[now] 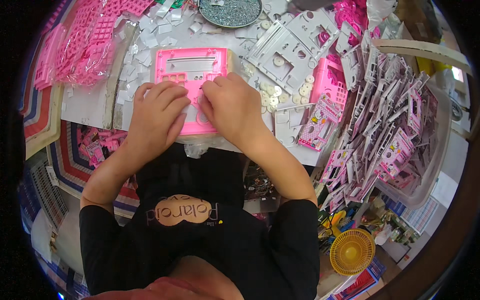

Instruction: Assembling pink toy cash registers by installing electronic components and backplates using an electric screwdriver.

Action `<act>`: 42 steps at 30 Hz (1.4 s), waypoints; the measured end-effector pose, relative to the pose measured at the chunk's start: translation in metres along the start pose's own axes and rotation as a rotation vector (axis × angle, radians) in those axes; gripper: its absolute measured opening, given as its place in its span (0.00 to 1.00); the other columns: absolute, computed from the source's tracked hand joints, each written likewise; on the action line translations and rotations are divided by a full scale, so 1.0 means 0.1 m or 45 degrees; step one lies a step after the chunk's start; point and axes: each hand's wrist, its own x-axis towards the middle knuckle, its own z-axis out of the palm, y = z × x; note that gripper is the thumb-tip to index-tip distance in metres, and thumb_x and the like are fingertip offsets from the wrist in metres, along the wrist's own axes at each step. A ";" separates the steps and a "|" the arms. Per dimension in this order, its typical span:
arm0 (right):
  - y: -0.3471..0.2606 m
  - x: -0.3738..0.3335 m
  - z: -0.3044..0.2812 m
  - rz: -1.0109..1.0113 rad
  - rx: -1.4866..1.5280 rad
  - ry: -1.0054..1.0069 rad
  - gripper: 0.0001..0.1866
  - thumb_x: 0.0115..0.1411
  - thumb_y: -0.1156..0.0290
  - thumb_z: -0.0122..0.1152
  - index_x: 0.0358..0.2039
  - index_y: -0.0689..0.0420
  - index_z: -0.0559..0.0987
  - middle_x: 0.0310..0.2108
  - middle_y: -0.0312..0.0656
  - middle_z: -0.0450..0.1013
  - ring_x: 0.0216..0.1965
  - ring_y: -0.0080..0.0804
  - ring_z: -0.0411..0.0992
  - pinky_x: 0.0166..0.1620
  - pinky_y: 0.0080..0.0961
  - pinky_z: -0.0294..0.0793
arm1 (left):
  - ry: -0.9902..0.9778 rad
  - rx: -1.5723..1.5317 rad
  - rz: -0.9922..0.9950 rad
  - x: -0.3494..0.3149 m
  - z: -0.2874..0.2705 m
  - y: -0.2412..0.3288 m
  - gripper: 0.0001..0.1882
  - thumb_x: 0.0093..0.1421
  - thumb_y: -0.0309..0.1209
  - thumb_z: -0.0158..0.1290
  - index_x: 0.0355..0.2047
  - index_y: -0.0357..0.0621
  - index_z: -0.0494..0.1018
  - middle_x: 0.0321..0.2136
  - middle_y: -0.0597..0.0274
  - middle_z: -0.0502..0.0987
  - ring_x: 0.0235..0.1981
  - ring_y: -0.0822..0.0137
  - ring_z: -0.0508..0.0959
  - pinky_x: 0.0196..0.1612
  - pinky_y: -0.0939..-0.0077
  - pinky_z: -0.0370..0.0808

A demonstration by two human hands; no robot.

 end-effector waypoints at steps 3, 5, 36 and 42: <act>-0.04 0.07 0.02 0.015 -0.064 -0.099 0.06 0.51 0.69 0.67 0.26 0.55 0.78 0.25 0.41 0.75 0.32 0.43 0.75 0.31 0.40 0.76 | -0.006 0.004 -0.008 -0.02 0.02 -0.01 0.18 0.53 0.28 0.61 0.46 0.46 0.75 0.50 0.61 0.75 0.59 0.58 0.71 0.61 0.50 0.59; -0.07 0.12 0.01 0.048 -0.096 -0.158 0.06 0.51 0.69 0.66 0.26 0.55 0.78 0.25 0.42 0.75 0.33 0.44 0.76 0.32 0.41 0.77 | -0.007 0.001 -0.017 -0.03 0.03 -0.02 0.18 0.53 0.28 0.61 0.46 0.47 0.75 0.50 0.61 0.74 0.59 0.58 0.70 0.61 0.50 0.59; 0.59 0.29 -0.61 0.038 0.557 1.237 0.15 0.56 0.71 0.70 0.41 0.60 0.76 0.32 0.36 0.72 0.32 0.24 0.69 0.33 0.25 0.71 | -0.303 0.771 0.152 2.36 0.44 -0.71 0.08 0.54 0.36 0.57 0.28 0.51 0.85 0.32 0.59 0.86 0.38 0.59 0.84 0.48 0.54 0.68; 0.19 1.18 -1.13 0.000 1.510 0.695 0.26 0.60 0.74 0.64 0.57 0.68 0.72 0.30 0.49 0.80 0.31 0.36 0.80 0.39 0.32 0.80 | 0.003 0.268 0.192 2.08 0.14 -0.48 0.10 0.56 0.36 0.55 0.25 0.46 0.82 0.26 0.57 0.82 0.35 0.54 0.82 0.48 0.51 0.68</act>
